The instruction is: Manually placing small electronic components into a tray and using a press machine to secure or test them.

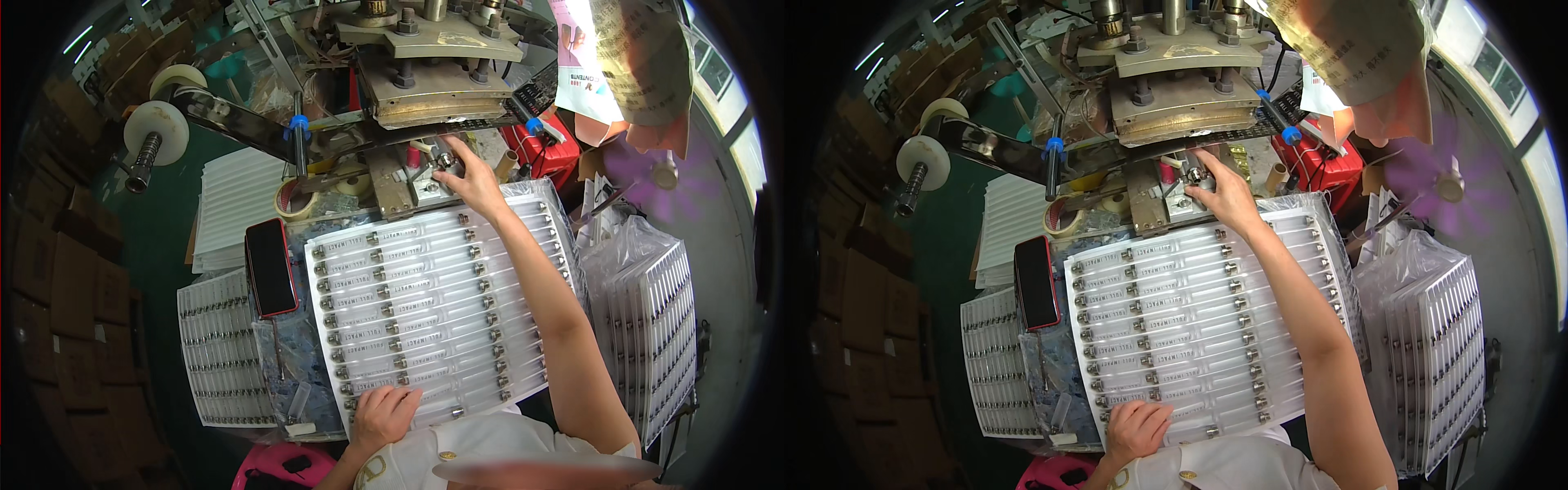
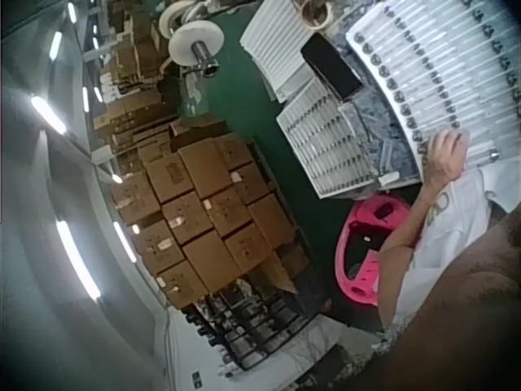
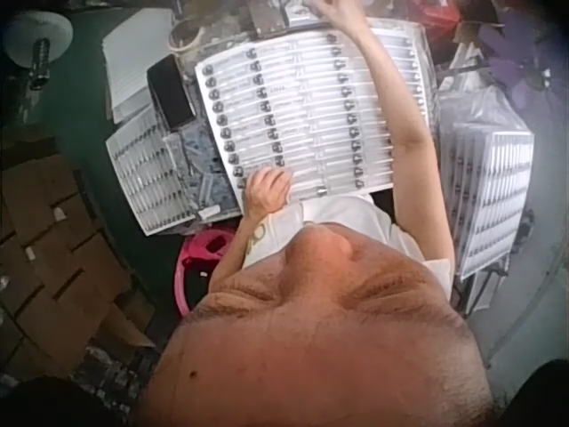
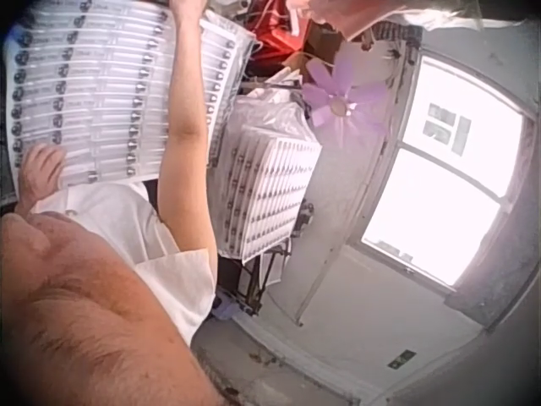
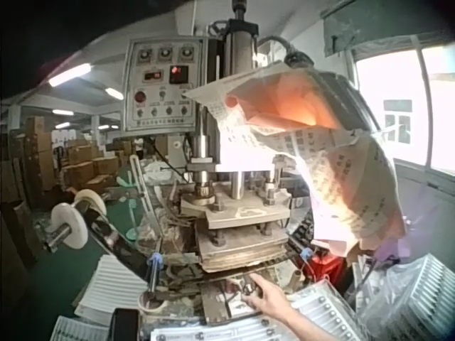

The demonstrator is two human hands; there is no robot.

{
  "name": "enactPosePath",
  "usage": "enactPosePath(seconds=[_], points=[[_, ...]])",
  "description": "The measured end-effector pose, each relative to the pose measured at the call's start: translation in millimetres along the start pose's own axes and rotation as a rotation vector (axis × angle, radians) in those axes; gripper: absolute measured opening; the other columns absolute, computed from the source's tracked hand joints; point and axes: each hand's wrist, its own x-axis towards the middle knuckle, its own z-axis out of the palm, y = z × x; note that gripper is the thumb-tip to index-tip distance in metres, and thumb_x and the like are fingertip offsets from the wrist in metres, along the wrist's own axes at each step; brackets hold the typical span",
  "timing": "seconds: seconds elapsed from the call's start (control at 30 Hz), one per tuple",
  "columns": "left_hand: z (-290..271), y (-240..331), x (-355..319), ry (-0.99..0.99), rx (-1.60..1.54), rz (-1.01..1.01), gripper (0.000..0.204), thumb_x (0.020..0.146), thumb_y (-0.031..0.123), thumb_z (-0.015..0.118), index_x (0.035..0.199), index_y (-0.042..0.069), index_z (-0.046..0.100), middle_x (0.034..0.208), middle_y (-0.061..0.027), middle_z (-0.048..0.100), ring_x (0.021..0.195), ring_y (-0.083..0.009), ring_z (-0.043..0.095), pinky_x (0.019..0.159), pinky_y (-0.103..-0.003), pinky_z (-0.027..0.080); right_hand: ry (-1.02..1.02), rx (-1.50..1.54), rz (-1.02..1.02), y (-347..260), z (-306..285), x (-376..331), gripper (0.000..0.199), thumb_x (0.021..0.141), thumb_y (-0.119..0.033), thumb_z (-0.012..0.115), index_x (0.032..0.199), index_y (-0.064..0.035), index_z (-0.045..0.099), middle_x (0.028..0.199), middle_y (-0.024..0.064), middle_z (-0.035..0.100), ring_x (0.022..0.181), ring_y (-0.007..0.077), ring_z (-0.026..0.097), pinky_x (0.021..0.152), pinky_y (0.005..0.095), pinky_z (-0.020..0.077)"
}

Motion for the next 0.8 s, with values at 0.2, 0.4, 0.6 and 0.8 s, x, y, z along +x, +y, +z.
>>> enactPosePath(seconds=[0.2, 0.4, 0.6, 0.8], points=[[-0.8, 0.6, 0.3, 0.000, 0.002, 0.008, 0.024, 0.077, 0.014, 0.067, 0.101, 0.012, 0.067, 0.091, 0.0005, 0.063, 0.086, -0.0173, 0.058, 0.077, -0.032, 0.045, -0.050, 0.030, 0.096, -4.0, -10.7, -8.6, 0.076, 0.077, -0.018, 0.075, 0.142, -0.0128, 0.037, 0.126, 0.0167, 0.056, 0.115, 0.0272, 0.055, 0.096, 0.0369, 0.0442], [-1.3, 2.2, 0.5, 0.003, -0.010, -0.002, 0.027, 0.077, 0.014, 0.068, 0.104, 0.011, 0.066, 0.092, 0.0001, 0.063, 0.087, -0.0183, 0.057, 0.078, -0.033, 0.044, 0.001, -0.112, -0.060, -3.8, -51.6, -40.6, 0.070, 0.075, -0.017, 0.074, 0.138, -0.0188, 0.043, 0.115, 0.0135, 0.059, 0.109, 0.0275, 0.056, 0.093, 0.0374, 0.0452], [-1.6, 4.0, 0.9, -0.012, -0.031, -0.015, 0.028, 0.077, 0.013, 0.068, 0.105, 0.011, 0.066, 0.093, -0.0001, 0.062, 0.089, -0.0189, 0.056, 0.078, -0.034, 0.044, -0.039, -0.023, 0.012, 5.0, -44.1, -30.8, 0.064, 0.077, -0.018, 0.074, 0.135, -0.0197, 0.047, 0.118, 0.0140, 0.059, 0.110, 0.0268, 0.058, 0.093, 0.0372, 0.0461], [2.1, 2.0, -3.2, 0.000, -0.026, -0.014, 0.029, 0.076, 0.014, 0.069, 0.104, 0.012, 0.066, 0.092, 0.0009, 0.062, 0.089, -0.0185, 0.056, 0.078, -0.033, 0.044, -0.051, 0.149, 0.108, 5.4, -11.4, -3.9, 0.067, 0.075, -0.021, 0.076, 0.135, -0.0150, 0.046, 0.124, 0.0156, 0.057, 0.113, 0.0275, 0.057, 0.095, 0.0360, 0.0449]])
